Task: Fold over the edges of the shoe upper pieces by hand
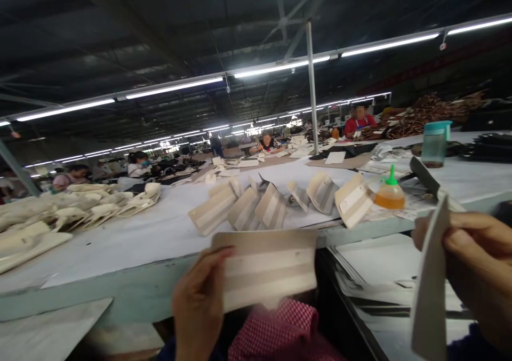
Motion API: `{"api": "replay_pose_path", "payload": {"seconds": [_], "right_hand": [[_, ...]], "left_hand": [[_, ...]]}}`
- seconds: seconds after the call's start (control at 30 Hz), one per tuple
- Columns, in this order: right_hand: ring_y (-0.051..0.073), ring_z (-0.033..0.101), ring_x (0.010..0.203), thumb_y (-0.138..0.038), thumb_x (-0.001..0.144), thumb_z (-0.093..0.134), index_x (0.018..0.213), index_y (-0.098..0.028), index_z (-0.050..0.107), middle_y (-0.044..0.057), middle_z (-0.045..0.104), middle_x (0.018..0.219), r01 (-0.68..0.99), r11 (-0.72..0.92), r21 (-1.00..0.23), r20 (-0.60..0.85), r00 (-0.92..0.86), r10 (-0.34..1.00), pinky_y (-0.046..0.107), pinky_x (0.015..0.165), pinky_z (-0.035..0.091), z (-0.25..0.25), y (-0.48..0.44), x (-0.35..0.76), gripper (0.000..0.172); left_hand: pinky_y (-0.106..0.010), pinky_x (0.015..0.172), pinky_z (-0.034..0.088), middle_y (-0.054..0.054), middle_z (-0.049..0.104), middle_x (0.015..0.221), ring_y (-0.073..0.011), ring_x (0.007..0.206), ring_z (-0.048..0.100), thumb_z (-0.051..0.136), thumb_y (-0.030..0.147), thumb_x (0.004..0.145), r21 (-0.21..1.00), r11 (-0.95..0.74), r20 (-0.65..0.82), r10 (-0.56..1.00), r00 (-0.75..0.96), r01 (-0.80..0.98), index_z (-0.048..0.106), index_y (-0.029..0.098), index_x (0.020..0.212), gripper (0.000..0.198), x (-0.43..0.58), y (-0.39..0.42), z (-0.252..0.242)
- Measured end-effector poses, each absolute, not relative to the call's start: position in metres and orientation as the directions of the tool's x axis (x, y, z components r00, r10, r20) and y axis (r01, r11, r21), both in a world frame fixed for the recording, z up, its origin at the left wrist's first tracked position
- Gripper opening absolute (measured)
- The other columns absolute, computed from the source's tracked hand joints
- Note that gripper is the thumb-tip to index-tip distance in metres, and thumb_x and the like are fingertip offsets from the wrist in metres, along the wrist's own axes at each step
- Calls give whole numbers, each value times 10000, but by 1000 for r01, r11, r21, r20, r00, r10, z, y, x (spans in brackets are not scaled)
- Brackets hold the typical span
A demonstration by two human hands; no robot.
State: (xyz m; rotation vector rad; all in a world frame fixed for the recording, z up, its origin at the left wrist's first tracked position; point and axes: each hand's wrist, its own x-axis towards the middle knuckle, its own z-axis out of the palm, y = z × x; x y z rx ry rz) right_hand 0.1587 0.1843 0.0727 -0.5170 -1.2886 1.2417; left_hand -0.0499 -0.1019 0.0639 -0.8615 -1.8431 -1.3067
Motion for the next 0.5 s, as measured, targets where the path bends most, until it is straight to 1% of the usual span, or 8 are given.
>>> {"api": "replay_pose_path", "payload": {"seconds": [0.03, 0.1, 0.17, 0.2, 0.27, 0.33, 0.4, 0.5], "right_hand": [[164, 654, 617, -590, 478, 933, 726, -274, 736, 27, 697, 723, -353, 370, -859, 461, -220, 860, 190, 489, 512, 71, 180, 155, 447], [188, 708, 672, -479, 595, 905, 743, -308, 770, 18, 749, 758, -268, 557, -786, 618, -332, 713, 178, 537, 558, 70, 169, 145, 264], [200, 737, 717, -386, 775, 796, 811, -334, 772, -1, 765, 798, -254, 766, -590, 762, -488, 425, 194, 608, 596, 71, 156, 133, 68], [202, 742, 734, -352, 848, 735, 866, -334, 762, -5, 759, 810, -280, 821, -497, 786, -546, 290, 204, 624, 603, 72, 149, 127, 38], [192, 735, 729, -321, 934, 646, 939, -319, 727, -9, 735, 810, -328, 858, -395, 802, -579, 148, 213, 617, 599, 72, 137, 117, 82], [174, 727, 718, -322, 978, 591, 969, -313, 701, -16, 722, 811, -337, 871, -358, 808, -579, 108, 207, 622, 594, 70, 129, 113, 111], [178, 738, 771, -348, 990, 577, 1013, -318, 700, -9, 739, 863, -317, 887, -336, 796, -600, 87, 207, 660, 602, 63, 125, 113, 128], [211, 753, 885, -447, 961, 618, 1131, -337, 675, 1, 763, 996, -220, 917, -332, 790, -595, 144, 233, 747, 620, 56, 123, 117, 210]], "left_hand": [[-240, 681, 569, 8, 765, 893, -199, 819, 724, 577, 240, 902, 461, 168, 845, 217, -489, 871, 769, 278, 889, 196, -44, -90, 62], [-271, 674, 585, -24, 754, 857, -214, 798, 726, 506, 231, 942, 530, 70, 786, 334, -520, 845, 768, 270, 911, 266, -30, -70, 55], [-353, 766, 606, -62, 766, 929, -271, 901, 729, 471, 300, 969, 593, 67, 752, 308, -582, 802, 780, 280, 950, 310, -15, -58, 45], [-386, 795, 610, -74, 771, 965, -299, 973, 719, 448, 346, 984, 610, 82, 750, 261, -608, 788, 781, 293, 975, 337, -8, -55, 41], [-421, 836, 612, -82, 770, 1051, -325, 1091, 685, 429, 432, 995, 616, 105, 767, 146, -624, 781, 761, 319, 1061, 358, 2, -50, 33], [-409, 794, 623, -90, 766, 1051, -326, 1042, 700, 472, 495, 975, 608, 108, 782, 92, -617, 787, 752, 320, 1061, 341, 6, -49, 30], [-355, 657, 619, -83, 755, 883, -288, 822, 725, 515, 517, 955, 603, 87, 777, 163, -609, 793, 763, 298, 871, 341, 4, -48, 31], [-252, 456, 513, -24, 614, 603, -185, 539, 621, 523, 462, 967, 595, 66, 766, 256, -590, 801, 670, 256, 594, 451, -3, -49, 35]]}}
